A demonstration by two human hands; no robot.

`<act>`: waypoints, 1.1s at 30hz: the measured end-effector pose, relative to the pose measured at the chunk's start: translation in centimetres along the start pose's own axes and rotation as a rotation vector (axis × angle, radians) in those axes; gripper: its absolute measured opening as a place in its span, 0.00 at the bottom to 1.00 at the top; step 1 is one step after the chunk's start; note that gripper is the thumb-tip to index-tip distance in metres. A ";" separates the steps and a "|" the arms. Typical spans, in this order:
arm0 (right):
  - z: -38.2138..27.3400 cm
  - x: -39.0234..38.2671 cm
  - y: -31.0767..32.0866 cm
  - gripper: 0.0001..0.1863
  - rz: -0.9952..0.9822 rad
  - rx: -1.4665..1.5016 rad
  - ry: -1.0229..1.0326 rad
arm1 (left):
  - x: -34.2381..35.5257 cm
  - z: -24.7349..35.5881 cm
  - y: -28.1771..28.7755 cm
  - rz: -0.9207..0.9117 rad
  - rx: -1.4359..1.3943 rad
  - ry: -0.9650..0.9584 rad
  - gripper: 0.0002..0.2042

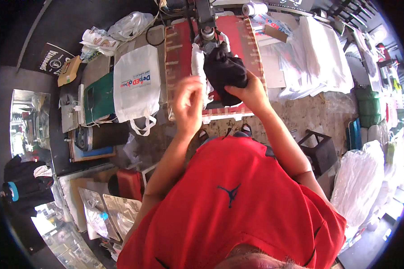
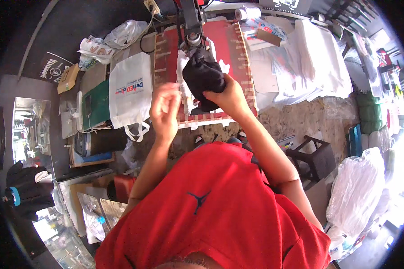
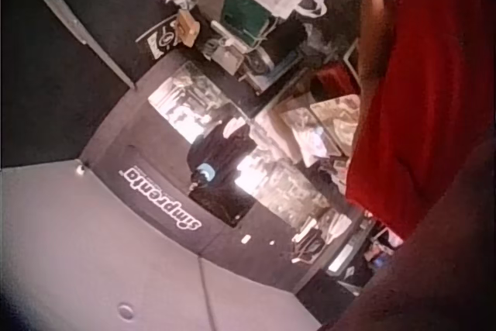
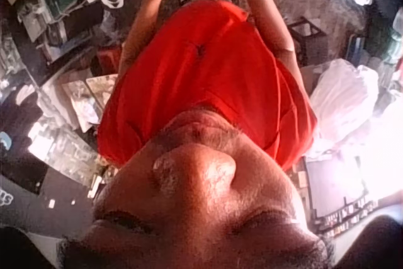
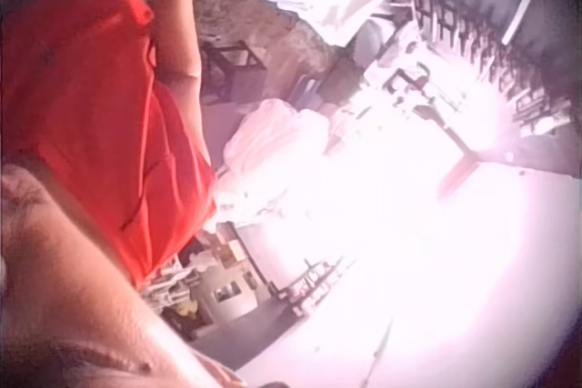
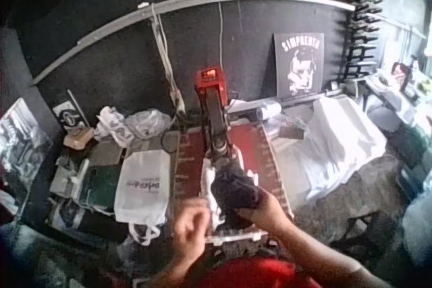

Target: The person heat presses printed designs onto tote bags by placing each bag onto the heat press machine, positioning a transfer sheet on top, pressing the machine down, and rubbing the transfer with a cloth before setting the bags aside.

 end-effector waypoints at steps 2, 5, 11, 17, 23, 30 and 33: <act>-1.8 -0.5 -0.2 0.31 -0.030 -0.279 0.000 | 0.4 2.9 -1.7 -0.348 0.406 -0.164 0.22; -3.8 -1.6 -0.8 0.30 -0.078 -0.250 0.084 | 0.6 0.2 -2.6 -0.429 0.164 0.142 0.34; -3.9 -1.4 -1.0 0.22 -0.154 -0.036 0.529 | 1.0 0.1 -2.5 -0.461 -0.321 0.494 0.36; -1.1 0.9 -2.8 0.42 -0.307 0.201 0.328 | 2.4 -1.7 -3.7 -0.497 -0.499 0.460 0.33; -1.9 0.4 -3.5 0.48 -0.208 -0.476 0.514 | 3.3 -7.7 -3.3 -0.606 0.318 0.312 0.35; 5.0 -0.4 -5.7 0.25 -0.168 -0.672 0.591 | 12.9 -13.3 0.7 -0.144 0.634 0.024 0.25; 5.0 -0.3 -6.7 0.27 -0.189 -0.682 0.489 | 12.4 -15.8 -0.9 -0.037 0.692 0.307 0.37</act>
Point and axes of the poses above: each hand's wrist, its own x-axis towards the middle knuckle, its own y-axis out of the back of the hand, z = x × y, the point moved 5 cm from there along x, towards the middle knuckle
